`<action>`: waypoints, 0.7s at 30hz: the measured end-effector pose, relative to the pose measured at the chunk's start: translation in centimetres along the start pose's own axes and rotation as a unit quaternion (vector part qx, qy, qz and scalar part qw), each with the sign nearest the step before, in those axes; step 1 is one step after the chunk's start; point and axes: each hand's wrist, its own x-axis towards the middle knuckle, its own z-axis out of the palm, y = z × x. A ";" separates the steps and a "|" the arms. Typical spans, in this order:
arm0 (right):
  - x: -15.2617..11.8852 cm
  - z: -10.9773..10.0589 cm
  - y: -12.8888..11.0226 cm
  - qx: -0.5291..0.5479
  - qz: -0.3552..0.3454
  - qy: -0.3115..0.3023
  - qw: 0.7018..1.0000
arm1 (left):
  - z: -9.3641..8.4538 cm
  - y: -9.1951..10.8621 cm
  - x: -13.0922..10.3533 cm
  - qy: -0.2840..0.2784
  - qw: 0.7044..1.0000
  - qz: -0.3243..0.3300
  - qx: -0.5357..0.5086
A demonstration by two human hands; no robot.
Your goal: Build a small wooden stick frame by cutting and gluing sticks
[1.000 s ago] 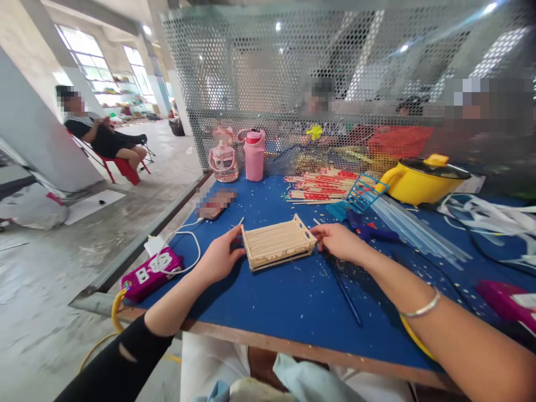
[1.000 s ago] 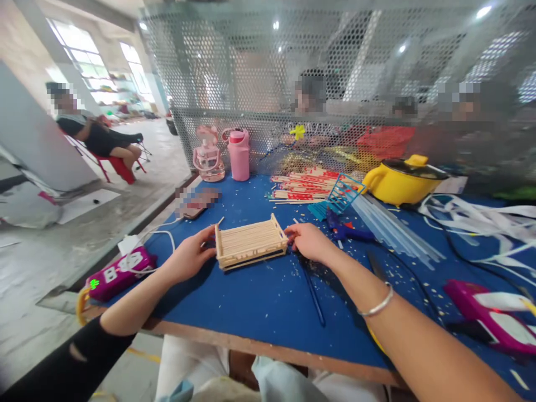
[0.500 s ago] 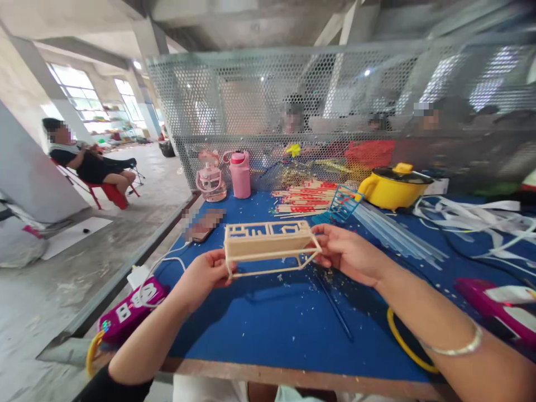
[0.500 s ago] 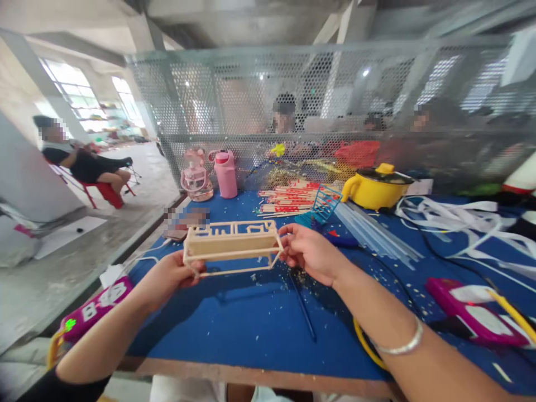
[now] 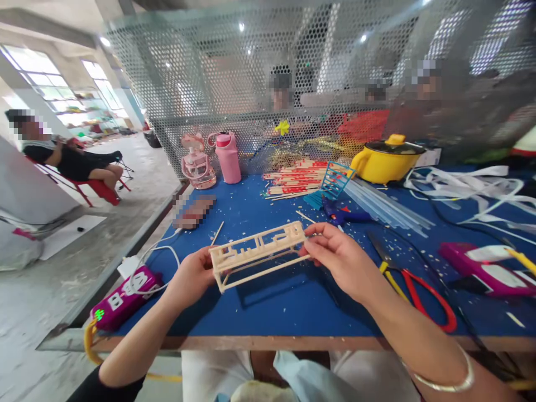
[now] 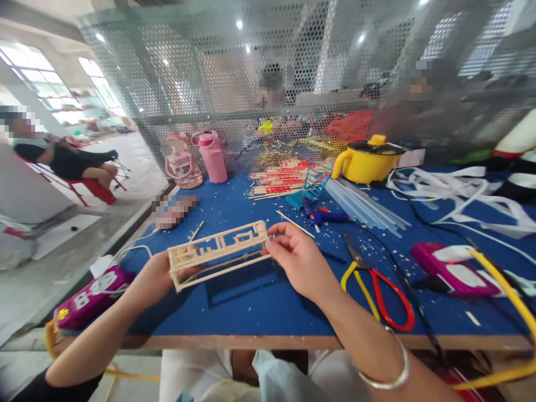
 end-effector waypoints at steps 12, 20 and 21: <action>0.0 0.4 1.3 -0.008 0.013 0.024 1.000 | -0.7 10.1 0.2 -0.014 0.904 0.185 0.386; -3.2 1.5 1.1 -0.040 0.033 0.086 0.995 | 4.0 9.8 0.8 -0.103 0.884 0.198 0.411; -3.5 1.6 1.1 -0.048 0.034 0.091 0.994 | 4.1 9.7 0.5 -0.081 0.884 0.208 0.412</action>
